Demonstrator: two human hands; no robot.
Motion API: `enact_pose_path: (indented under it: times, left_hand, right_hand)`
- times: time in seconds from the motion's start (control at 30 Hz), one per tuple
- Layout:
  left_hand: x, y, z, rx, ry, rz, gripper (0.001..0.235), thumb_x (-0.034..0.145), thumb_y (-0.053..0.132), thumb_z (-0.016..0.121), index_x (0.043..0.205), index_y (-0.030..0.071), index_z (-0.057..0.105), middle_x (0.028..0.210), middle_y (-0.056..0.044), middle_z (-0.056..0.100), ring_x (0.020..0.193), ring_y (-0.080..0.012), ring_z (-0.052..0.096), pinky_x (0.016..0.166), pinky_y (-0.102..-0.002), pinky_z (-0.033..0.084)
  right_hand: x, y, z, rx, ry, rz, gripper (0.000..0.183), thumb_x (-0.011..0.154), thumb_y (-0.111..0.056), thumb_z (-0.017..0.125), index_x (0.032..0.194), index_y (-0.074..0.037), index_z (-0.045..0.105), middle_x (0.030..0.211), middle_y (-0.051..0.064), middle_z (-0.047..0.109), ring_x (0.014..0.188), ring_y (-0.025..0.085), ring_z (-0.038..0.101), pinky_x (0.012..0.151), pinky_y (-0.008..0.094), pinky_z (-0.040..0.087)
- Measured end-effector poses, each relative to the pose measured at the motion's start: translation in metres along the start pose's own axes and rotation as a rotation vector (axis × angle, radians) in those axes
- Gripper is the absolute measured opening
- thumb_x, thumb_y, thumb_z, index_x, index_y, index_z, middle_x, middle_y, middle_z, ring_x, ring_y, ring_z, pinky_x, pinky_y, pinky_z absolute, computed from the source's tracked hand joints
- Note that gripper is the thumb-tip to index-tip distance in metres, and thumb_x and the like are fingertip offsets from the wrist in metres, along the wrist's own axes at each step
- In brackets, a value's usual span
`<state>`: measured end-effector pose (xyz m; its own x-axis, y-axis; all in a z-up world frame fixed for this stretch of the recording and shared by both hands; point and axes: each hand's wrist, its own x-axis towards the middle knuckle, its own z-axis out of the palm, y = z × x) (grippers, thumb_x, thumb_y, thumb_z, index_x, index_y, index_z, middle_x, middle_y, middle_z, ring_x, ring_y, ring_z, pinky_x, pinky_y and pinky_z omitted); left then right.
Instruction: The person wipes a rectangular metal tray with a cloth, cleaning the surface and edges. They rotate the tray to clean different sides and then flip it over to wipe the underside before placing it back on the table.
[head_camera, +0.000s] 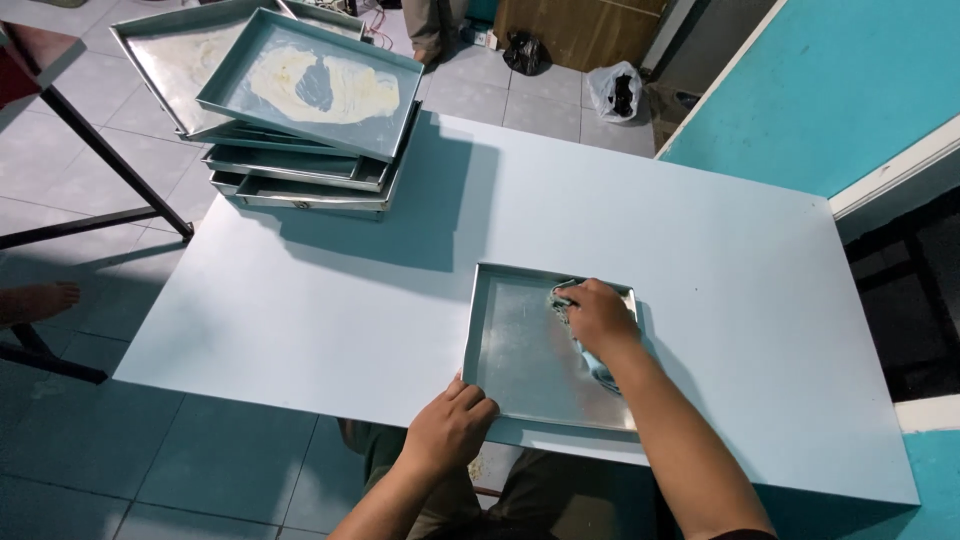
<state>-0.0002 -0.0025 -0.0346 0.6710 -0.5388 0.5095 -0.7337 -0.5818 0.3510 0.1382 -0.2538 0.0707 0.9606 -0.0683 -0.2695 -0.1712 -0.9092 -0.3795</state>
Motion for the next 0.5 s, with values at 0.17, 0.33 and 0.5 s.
enact_pose_path:
  times: [0.17,0.33,0.5]
  left_hand:
    - [0.001,0.001,0.000,0.018,0.054,-0.001,0.009,0.088,0.000,0.057,0.089,0.009,0.055,0.079,-0.009,0.048,0.071,-0.0298,0.050,0.105,-0.049,0.049]
    - [-0.001,0.003,0.003,0.037,0.055,-0.025,0.010,0.088,0.003,0.060,0.097,0.007,0.057,0.083,-0.012,0.053,0.073,-0.0318,0.055,0.103,-0.051,0.051]
    - [0.001,0.001,0.001,-0.003,0.020,-0.030,0.004,0.091,0.005,0.059,0.092,0.009,0.058,0.082,-0.009,0.051,0.075,-0.0294,0.054,0.107,-0.051,0.048]
  right_hand:
    - [-0.038,-0.001,0.038,-0.086,-0.040,-0.266,0.041,0.093,-0.013,0.058,0.130,-0.025,0.068,0.111,0.005,0.063,0.095,0.023,0.061,0.075,0.035,0.054]
    - [-0.078,0.012,0.070,-0.061,-0.135,-0.768,0.041,0.080,-0.011,0.074,0.119,-0.023,0.077,0.091,0.005,0.061,0.089,0.028,0.059,0.072,0.042,0.051]
    - [-0.054,-0.002,0.029,-0.243,-0.131,-0.330,0.037,0.094,-0.019,0.059,0.124,-0.036,0.070,0.118,-0.002,0.064,0.093,0.017,0.063,0.072,0.030,0.057]
